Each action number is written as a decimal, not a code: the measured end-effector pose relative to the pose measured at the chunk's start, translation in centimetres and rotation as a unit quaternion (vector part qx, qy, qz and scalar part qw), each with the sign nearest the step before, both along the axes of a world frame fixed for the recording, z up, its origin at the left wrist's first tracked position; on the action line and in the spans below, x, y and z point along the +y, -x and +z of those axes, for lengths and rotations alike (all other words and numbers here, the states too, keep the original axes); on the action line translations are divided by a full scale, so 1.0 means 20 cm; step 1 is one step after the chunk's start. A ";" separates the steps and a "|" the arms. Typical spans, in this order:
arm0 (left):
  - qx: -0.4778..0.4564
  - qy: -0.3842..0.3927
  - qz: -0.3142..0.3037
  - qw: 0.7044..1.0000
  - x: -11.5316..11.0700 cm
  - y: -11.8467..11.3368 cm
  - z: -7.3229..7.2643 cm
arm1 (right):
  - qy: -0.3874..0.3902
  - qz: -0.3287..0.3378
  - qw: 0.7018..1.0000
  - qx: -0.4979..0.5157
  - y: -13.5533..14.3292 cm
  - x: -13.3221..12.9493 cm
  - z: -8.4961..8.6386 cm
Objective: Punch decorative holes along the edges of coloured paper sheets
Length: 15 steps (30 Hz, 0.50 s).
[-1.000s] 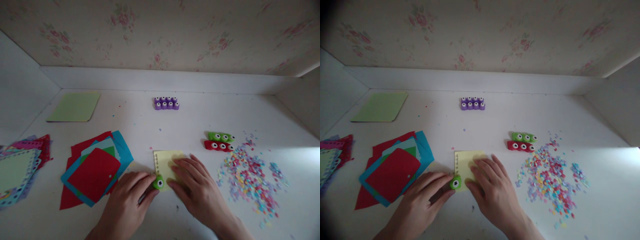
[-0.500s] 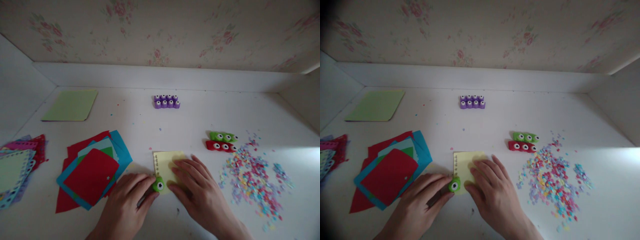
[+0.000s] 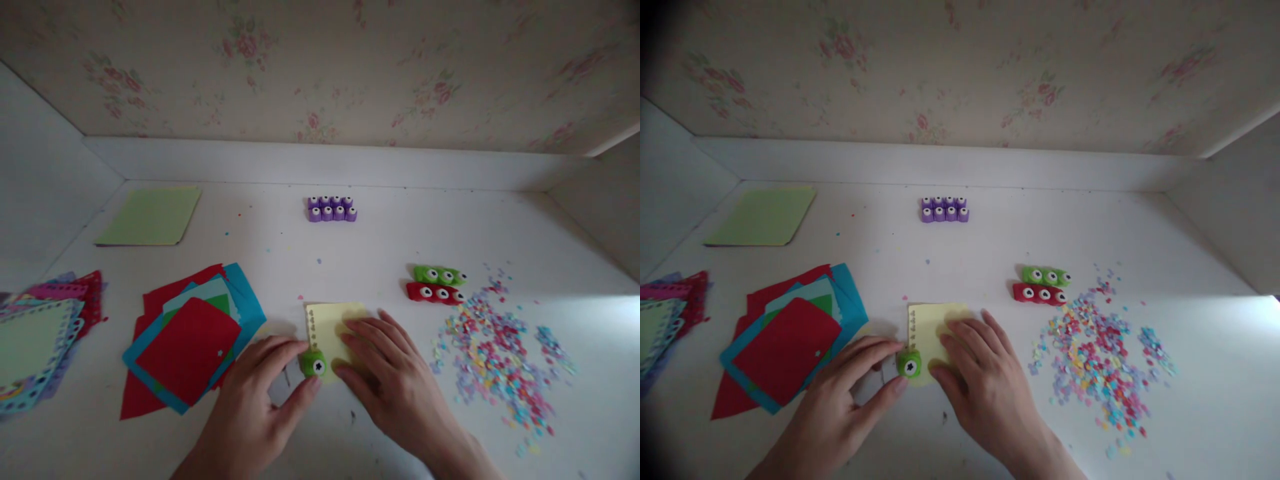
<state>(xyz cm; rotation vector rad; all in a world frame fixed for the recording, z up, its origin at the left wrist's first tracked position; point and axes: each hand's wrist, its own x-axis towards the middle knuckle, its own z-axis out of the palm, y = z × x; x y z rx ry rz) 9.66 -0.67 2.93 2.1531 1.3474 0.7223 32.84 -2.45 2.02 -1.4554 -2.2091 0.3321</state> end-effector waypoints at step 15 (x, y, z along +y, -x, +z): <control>0.112 0.025 -0.028 0.993 0.08 -0.13 0.06 | -0.003 -0.001 1.000 0.009 0.01 -0.01 0.01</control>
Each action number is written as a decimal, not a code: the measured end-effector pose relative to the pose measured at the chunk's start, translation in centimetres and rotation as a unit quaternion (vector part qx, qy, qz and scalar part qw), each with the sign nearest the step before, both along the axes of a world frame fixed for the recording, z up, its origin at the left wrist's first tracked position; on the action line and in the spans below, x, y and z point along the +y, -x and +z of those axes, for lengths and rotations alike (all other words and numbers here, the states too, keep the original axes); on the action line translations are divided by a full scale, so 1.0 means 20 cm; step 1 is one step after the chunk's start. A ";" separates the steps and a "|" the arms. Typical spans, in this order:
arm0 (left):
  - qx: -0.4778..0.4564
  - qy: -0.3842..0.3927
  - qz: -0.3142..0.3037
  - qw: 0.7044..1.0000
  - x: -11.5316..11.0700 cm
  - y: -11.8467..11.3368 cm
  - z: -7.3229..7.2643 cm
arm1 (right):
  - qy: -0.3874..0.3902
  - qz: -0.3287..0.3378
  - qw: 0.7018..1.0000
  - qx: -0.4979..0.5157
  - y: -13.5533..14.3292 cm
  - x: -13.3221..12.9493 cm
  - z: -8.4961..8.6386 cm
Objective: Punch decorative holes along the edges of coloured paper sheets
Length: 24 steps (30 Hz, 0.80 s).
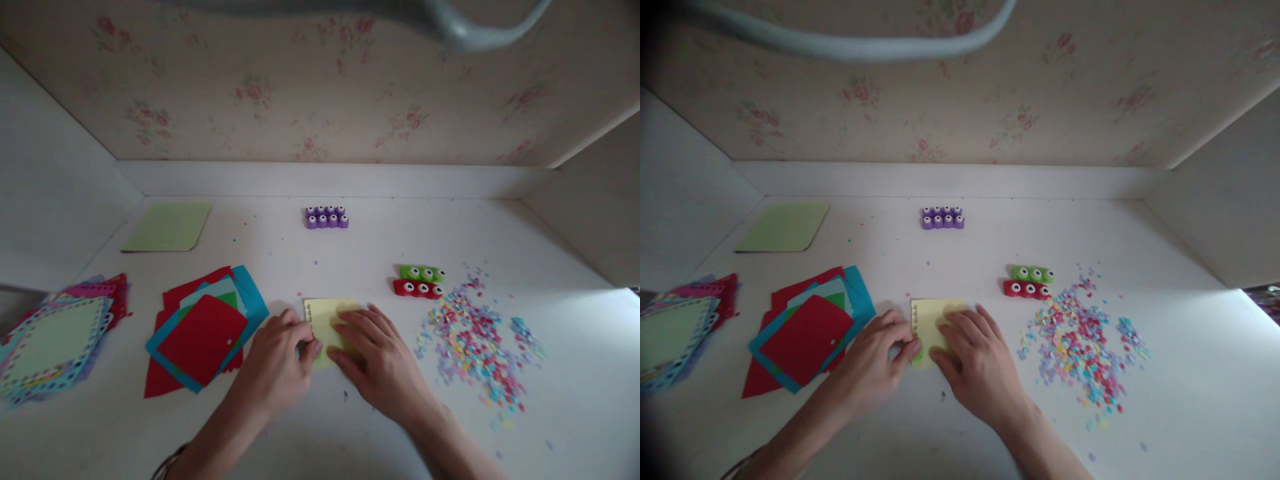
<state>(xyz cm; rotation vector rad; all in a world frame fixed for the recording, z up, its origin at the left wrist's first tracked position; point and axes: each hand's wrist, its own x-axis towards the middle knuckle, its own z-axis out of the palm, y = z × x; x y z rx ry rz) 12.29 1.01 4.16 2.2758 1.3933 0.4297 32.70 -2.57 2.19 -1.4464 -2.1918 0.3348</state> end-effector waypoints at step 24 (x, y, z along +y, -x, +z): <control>-0.005 -0.068 0.021 0.997 -0.13 0.30 -0.07 | -0.060 -0.006 0.997 0.044 0.01 -0.03 -0.05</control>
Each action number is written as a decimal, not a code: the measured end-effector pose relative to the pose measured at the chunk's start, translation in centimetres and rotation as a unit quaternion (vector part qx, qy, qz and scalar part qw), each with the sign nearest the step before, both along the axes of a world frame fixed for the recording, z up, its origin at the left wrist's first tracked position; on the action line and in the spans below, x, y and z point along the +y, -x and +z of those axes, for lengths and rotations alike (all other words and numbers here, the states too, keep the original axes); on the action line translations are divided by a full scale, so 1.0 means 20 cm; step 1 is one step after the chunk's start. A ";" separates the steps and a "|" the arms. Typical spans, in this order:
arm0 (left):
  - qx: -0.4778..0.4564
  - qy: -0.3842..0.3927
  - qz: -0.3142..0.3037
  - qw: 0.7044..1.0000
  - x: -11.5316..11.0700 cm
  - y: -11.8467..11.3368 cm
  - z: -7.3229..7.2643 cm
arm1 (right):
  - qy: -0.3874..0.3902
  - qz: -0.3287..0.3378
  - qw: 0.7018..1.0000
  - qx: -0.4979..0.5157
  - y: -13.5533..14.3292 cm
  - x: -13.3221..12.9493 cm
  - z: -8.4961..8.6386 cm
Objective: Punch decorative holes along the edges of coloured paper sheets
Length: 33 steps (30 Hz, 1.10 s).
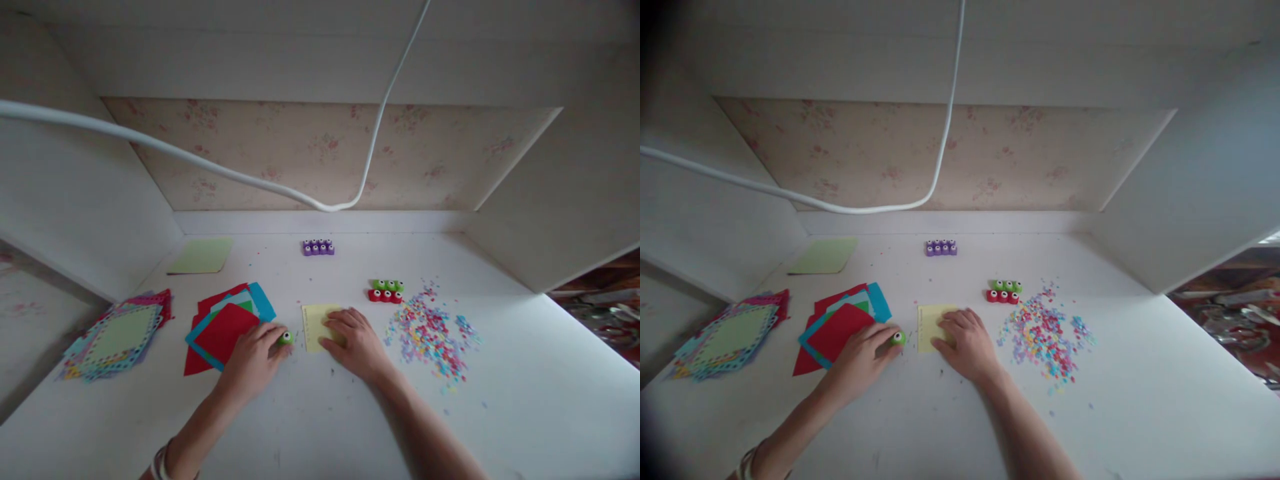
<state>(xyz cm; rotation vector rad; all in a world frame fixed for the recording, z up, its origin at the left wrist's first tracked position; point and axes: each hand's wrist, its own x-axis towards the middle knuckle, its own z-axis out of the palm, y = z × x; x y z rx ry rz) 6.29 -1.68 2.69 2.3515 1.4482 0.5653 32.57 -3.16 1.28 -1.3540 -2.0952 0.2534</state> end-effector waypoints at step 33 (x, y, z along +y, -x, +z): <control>-0.161 -0.028 -0.055 0.985 0.06 -0.17 -0.03 | 0.111 -0.229 0.957 -0.139 -0.46 0.44 0.29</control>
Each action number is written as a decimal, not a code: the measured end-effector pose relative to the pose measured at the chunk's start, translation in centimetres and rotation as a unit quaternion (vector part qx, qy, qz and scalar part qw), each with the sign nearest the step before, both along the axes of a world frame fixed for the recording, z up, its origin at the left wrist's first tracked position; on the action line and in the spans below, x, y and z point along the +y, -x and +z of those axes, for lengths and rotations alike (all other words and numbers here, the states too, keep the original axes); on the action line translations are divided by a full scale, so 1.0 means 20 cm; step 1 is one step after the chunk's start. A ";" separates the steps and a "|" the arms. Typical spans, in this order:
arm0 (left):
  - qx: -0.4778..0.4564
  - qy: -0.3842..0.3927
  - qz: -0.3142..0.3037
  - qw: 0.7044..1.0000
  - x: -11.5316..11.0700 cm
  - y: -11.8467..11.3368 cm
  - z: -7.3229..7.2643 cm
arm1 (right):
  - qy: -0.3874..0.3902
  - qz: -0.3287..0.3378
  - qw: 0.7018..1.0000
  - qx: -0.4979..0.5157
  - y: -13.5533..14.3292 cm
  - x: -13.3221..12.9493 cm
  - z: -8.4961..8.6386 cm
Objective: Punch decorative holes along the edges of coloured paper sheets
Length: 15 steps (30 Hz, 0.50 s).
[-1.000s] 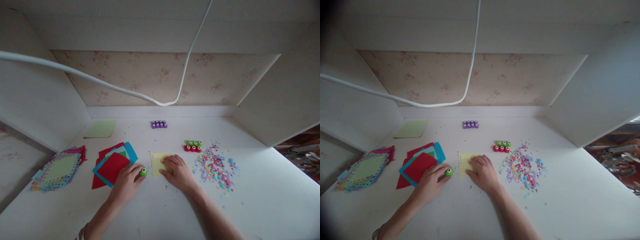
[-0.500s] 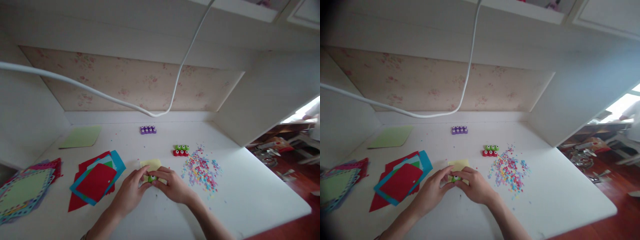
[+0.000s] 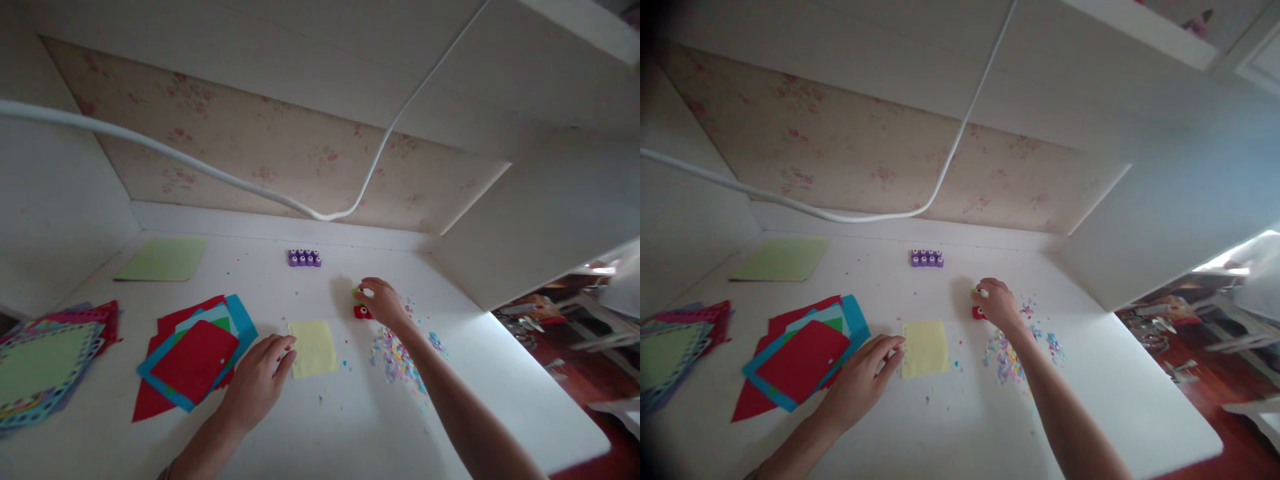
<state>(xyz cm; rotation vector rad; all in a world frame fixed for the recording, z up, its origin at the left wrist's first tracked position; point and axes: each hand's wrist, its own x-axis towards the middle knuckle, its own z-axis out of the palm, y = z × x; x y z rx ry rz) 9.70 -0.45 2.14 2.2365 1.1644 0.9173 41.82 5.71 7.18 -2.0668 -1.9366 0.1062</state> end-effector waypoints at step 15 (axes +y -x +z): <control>0.075 -0.015 -0.015 0.997 0.01 -0.01 0.00 | 0.004 0.012 1.000 -0.018 0.08 0.14 -0.02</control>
